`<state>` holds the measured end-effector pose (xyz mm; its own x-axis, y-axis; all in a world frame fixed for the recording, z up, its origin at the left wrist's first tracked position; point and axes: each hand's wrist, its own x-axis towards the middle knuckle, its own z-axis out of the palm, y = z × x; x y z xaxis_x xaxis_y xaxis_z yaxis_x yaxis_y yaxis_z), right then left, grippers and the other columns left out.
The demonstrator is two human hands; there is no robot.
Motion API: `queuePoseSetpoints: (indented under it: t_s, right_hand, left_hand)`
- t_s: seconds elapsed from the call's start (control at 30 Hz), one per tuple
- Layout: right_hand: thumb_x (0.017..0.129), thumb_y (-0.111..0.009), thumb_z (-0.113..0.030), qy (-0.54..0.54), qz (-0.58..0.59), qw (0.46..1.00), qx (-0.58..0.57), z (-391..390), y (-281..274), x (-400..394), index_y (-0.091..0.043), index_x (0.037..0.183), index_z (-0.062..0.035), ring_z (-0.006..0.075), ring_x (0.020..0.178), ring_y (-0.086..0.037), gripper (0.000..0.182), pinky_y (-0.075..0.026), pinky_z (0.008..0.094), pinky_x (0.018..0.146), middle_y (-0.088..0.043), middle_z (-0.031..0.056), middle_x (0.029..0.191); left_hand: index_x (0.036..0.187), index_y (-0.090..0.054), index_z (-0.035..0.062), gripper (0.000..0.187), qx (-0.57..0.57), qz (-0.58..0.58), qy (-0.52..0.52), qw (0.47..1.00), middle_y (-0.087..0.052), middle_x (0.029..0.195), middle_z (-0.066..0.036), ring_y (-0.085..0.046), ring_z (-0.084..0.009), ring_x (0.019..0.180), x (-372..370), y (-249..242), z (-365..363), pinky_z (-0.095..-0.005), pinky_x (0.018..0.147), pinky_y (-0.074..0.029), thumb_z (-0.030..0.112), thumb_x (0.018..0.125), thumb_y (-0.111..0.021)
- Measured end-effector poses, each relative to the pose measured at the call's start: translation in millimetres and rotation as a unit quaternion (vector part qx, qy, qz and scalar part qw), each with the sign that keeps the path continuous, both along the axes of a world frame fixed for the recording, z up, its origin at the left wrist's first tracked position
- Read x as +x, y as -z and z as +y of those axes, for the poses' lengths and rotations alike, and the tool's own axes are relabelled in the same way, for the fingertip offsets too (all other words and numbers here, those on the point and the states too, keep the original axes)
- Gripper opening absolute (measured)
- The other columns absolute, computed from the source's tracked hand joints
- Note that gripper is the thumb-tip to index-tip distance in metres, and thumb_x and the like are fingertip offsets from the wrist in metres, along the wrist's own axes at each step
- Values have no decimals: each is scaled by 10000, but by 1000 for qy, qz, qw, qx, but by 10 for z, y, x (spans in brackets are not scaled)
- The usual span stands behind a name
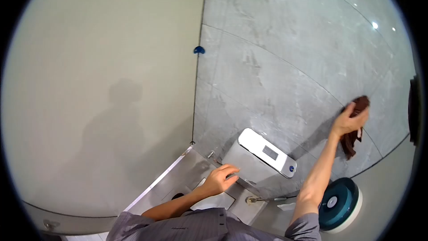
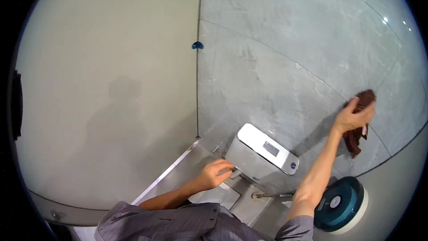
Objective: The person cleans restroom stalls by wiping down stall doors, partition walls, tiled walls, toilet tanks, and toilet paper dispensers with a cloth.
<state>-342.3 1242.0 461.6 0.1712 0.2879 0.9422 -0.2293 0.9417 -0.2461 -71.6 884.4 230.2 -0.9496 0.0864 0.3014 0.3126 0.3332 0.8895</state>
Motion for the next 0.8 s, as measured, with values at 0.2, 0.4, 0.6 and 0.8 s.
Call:
queuePoseSetpoints:
  t_s: [0.2, 0.4, 0.6, 0.8]
  right_hand:
    - [866, -600, -36, -184, -284, 765, 548, -1777, 1184, -241, -591, 1360, -113, 405, 1421, -429, 499, -291, 581, 1203, -554, 151, 1437]
    - [917, -542, -145, -114, -282, 685, 662, -2591, -242, 15, -585, 1187, -122, 316, 1292, -544, 274, -396, 470, 1117, -624, 54, 1274]
    - [884, -644, 14, -500, -231, 802, 232, -3879, -1668, 30, -602, 1337, -20, 195, 1131, -648, 456, -496, 335, 964, -728, 158, 1145]
    - [1009, -613, -392, -755, -170, 631, -49, -5878, -1145, -12, -334, 1551, 75, 368, 1416, -464, 769, -354, 410, 1170, -456, 256, 1556]
  left_hand:
    - [1130, -721, 7, 263, -22, -1, -45, 999, -711, 1175, -137, -704, -284, 1024, 399, 238, -212, -366, 868, -566, 194, 947, -693]
    - [1120, -724, 60, 225, -60, -44, -163, 984, -702, 1173, -134, -676, -319, 1086, 675, 559, -995, -400, 921, -538, 187, 938, -684]
    - [1084, -716, 54, 174, -85, 95, -226, 966, -706, 1136, -119, -692, -312, 1002, 483, -333, -1985, -385, 874, -554, 126, 930, -680]
    - [1037, -730, 22, 151, -112, 142, -239, 954, -712, 1111, -117, -703, -291, 980, 533, -874, -2678, -361, 846, -564, 51, 889, -717]
